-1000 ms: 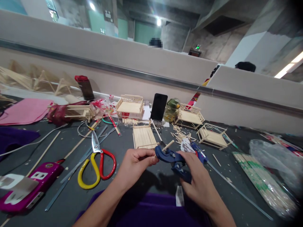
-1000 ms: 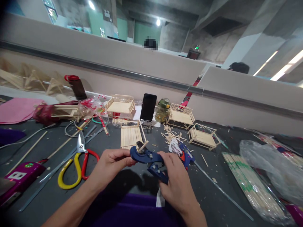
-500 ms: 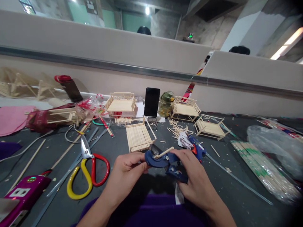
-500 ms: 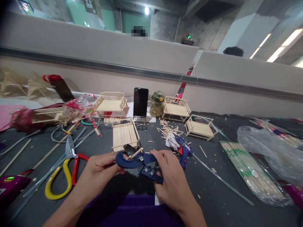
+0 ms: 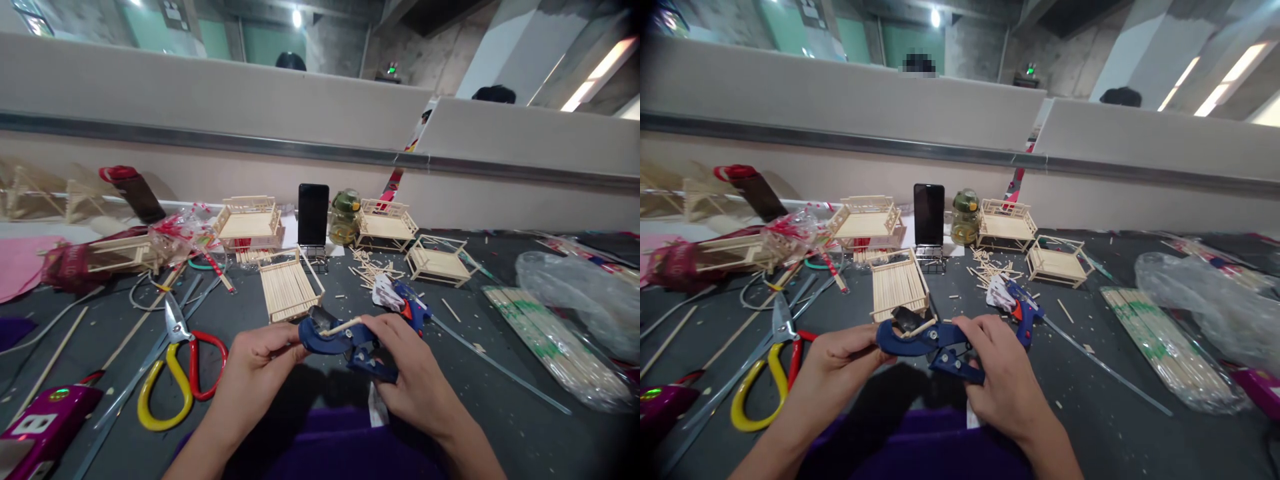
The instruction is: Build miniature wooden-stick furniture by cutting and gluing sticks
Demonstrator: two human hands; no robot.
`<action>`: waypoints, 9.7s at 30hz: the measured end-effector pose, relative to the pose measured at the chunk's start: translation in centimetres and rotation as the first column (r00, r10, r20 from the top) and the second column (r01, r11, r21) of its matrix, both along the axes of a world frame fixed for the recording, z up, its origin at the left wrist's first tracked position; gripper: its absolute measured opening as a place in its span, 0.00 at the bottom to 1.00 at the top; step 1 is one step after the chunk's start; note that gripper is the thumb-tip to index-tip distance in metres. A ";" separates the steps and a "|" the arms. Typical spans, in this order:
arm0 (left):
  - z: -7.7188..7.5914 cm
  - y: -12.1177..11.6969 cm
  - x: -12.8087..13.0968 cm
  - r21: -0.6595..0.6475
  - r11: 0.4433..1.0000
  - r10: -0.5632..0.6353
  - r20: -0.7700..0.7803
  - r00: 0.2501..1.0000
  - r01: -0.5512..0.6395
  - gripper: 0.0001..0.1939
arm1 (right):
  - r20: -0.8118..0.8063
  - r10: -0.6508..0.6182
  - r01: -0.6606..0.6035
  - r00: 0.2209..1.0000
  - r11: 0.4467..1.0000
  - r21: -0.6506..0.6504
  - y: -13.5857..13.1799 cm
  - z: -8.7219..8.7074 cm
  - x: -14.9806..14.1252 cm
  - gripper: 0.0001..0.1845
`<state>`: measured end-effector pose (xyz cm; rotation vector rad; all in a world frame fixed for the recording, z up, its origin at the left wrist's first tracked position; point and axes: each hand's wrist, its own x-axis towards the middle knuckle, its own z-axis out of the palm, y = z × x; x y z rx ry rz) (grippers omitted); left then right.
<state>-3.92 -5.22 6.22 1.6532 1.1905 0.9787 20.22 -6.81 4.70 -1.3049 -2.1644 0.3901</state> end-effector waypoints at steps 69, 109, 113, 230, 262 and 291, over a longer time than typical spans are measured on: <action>1.3 2.7 2.1 -0.343 0.921 -0.055 0.355 0.933 0.184 0.12 | 0.204 -0.562 0.592 0.802 0.795 -0.136 3.6 -0.2 -2.4 0.20; -6.0 1.6 6.8 -0.407 0.874 0.009 0.559 0.829 0.265 0.20 | -0.379 -0.540 0.329 0.751 0.805 -0.494 0.2 -4.4 -3.6 0.16; -5.8 1.5 6.8 -0.439 0.870 0.083 0.577 0.813 0.223 0.20 | -0.293 -0.508 0.381 0.810 0.835 -0.396 0.3 -4.1 -3.3 0.14; -1.6 3.4 -0.3 -0.228 0.932 0.355 0.435 0.828 -0.280 0.42 | -0.827 -0.558 -0.164 -0.073 0.825 -0.542 5.5 -3.2 -11.8 0.19; -2.0 3.5 -0.7 -0.217 0.959 0.248 0.342 0.906 -0.181 0.39 | -0.761 -0.649 -0.337 0.018 0.712 -0.616 5.9 -2.6 -11.9 0.21; -1.9 3.4 -0.5 -0.180 0.961 0.258 0.314 0.914 -0.210 0.36 | -0.766 -0.639 -0.387 0.073 0.689 -0.612 5.7 -3.2 -12.3 0.24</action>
